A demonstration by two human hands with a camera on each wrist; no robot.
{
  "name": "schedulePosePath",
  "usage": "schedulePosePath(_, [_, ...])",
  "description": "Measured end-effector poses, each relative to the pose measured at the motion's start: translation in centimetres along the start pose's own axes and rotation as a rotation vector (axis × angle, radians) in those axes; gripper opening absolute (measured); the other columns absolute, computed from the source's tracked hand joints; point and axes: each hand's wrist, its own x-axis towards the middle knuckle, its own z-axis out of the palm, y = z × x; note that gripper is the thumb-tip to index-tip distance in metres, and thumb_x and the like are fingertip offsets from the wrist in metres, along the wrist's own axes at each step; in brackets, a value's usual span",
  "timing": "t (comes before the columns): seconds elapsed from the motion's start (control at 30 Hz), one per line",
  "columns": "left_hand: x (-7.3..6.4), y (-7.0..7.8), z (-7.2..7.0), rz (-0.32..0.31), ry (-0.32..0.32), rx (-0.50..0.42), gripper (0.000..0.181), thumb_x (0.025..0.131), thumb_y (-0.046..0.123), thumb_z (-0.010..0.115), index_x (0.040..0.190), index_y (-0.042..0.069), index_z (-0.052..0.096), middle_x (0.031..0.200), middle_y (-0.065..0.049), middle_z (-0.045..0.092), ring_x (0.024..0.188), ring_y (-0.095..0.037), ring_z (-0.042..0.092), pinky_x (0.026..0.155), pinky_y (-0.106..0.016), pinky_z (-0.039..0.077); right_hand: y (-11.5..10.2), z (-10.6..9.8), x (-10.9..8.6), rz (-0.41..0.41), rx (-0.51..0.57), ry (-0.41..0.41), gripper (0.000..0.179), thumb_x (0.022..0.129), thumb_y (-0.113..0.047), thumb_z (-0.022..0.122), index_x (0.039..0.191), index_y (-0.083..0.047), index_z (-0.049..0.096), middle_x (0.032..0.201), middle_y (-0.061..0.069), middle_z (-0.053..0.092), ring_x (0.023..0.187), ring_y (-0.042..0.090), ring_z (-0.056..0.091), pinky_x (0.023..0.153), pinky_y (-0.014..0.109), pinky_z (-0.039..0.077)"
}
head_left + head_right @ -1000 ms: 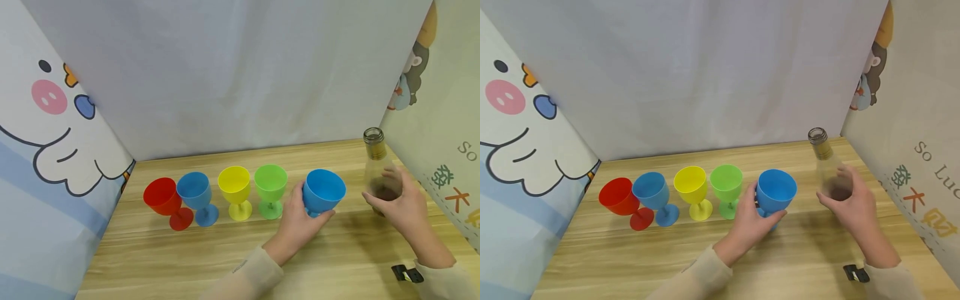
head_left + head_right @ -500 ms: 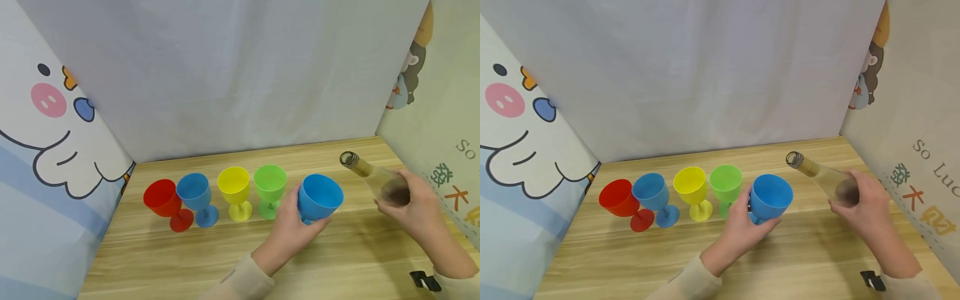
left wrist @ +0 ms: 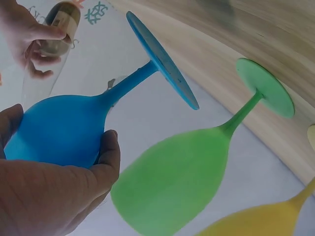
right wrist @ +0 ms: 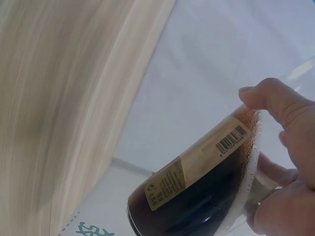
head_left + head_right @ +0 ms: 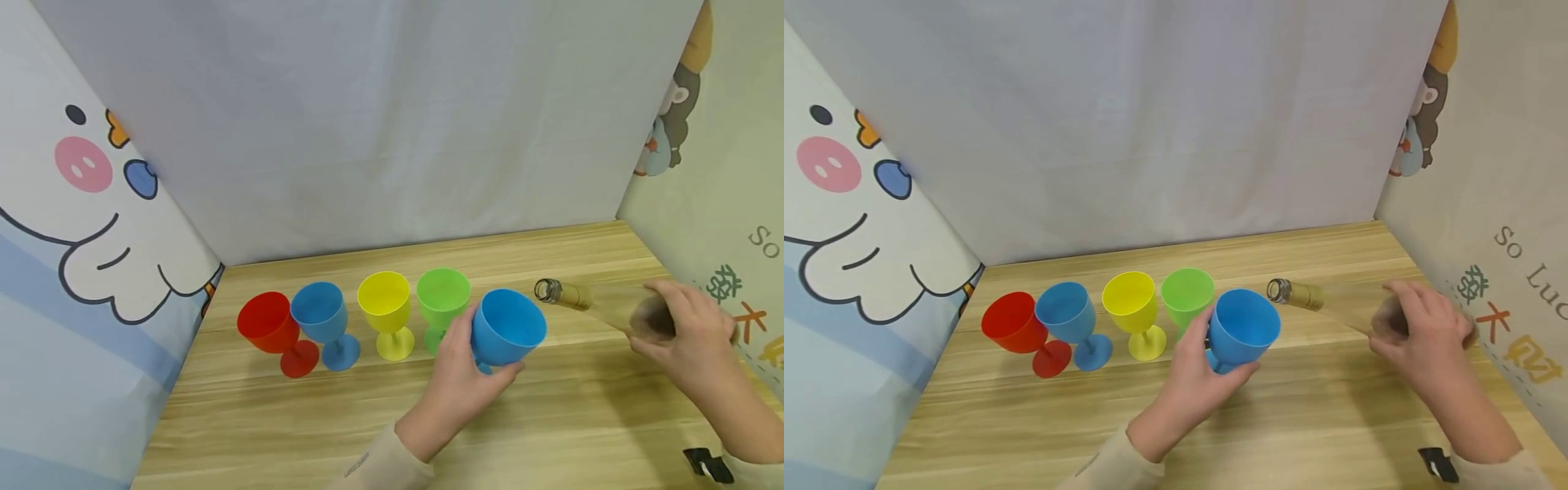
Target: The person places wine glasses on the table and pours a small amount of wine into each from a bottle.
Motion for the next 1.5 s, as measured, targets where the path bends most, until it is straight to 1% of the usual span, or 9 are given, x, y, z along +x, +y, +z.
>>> schedulePosePath(0.1, [-0.2,-0.1,-0.2,0.000,-0.004,0.003,0.092,0.079,0.025,0.090,0.154,0.015,0.036,0.141,0.001,0.050,0.126,-0.018,0.049,0.099,-0.044,0.047,0.0,-0.1,-0.1,-0.023,-0.011,0.004,0.095,0.045,0.015,0.093,0.129,-0.004,0.052,0.126,0.030,0.048,0.115,0.060,0.039,0.091,0.083,0.018])
schedulePosePath(0.2, [-0.3,-0.1,-0.3,0.021,0.003,0.005,0.092,0.079,0.024,0.090,0.153,0.013,0.037,0.141,-0.001,0.050,0.126,-0.018,0.050,0.099,-0.044,0.048,0.2,-0.1,-0.2,-0.059,-0.015,0.023,0.094,0.044,0.017,0.091,0.127,-0.004,0.053,0.125,0.029,0.049,0.115,0.060,0.039,0.095,0.084,0.016])
schedulePosePath(0.33, [-0.5,-0.3,-0.5,0.054,0.023,0.013,0.091,0.079,0.024,0.091,0.152,0.011,0.038,0.139,-0.003,0.051,0.124,-0.019,0.051,0.098,-0.043,0.049,0.4,-0.3,0.0,-0.136,-0.029,0.051,0.094,0.039,0.018,0.089,0.125,-0.004,0.056,0.122,0.030,0.051,0.111,0.060,0.041,0.087,0.083,0.022])
schedulePosePath(0.43, [-0.6,-0.3,-0.6,0.051,0.023,0.016,0.091,0.078,0.024,0.091,0.152,0.012,0.038,0.139,-0.002,0.051,0.124,-0.019,0.051,0.098,-0.043,0.049,0.3,-0.5,0.2,-0.175,-0.055,0.054,0.096,0.036,0.020,0.089,0.124,-0.003,0.057,0.121,0.031,0.051,0.109,0.060,0.042,0.082,0.082,0.024])
schedulePosePath(0.57, [-0.9,-0.3,-0.8,0.030,0.005,0.017,0.091,0.078,0.025,0.091,0.152,0.013,0.039,0.140,0.000,0.051,0.124,-0.017,0.051,0.098,-0.042,0.048,0.1,-0.9,0.1,-0.167,-0.082,0.033,0.102,0.033,0.022,0.092,0.125,-0.004,0.055,0.122,0.030,0.049,0.110,0.060,0.040,0.084,0.081,0.023])
schedulePosePath(0.63, [-1.0,-0.3,-0.9,0.035,0.002,0.022,0.091,0.078,0.025,0.091,0.151,0.013,0.039,0.140,0.000,0.052,0.124,-0.018,0.051,0.098,-0.043,0.048,0.1,-1.0,0.1,-0.161,-0.090,0.024,0.104,0.032,0.022,0.092,0.126,-0.005,0.054,0.123,0.029,0.048,0.111,0.059,0.040,0.085,0.080,0.023])
schedulePosePath(0.8, [-1.2,-0.5,-1.0,0.055,0.010,0.033,0.090,0.078,0.024,0.091,0.150,0.012,0.040,0.139,-0.002,0.052,0.124,-0.020,0.052,0.098,-0.045,0.049,0.1,-1.1,0.4,-0.206,-0.114,0.048,0.105,0.029,0.022,0.093,0.124,-0.005,0.056,0.123,0.029,0.049,0.111,0.059,0.040,0.082,0.076,0.025])
schedulePosePath(1.0, [-1.4,-0.8,-1.0,0.048,0.006,0.040,0.089,0.078,0.024,0.091,0.150,0.012,0.041,0.139,-0.003,0.053,0.123,-0.021,0.053,0.097,-0.044,0.049,0.0,-1.6,0.8,-0.256,-0.130,0.067,0.105,0.028,0.023,0.092,0.123,-0.004,0.056,0.123,0.030,0.049,0.112,0.060,0.039,0.089,0.079,0.024])
schedulePosePath(1.5, [-1.6,-0.9,-1.1,0.042,-0.003,0.028,0.088,0.077,0.024,0.092,0.149,0.011,0.042,0.139,-0.003,0.053,0.123,-0.020,0.053,0.097,-0.042,0.049,-0.4,-2.6,1.5,-0.293,-0.132,0.079,0.108,0.026,0.022,0.090,0.124,-0.006,0.056,0.125,0.032,0.048,0.115,0.060,0.038,0.097,0.077,0.019])
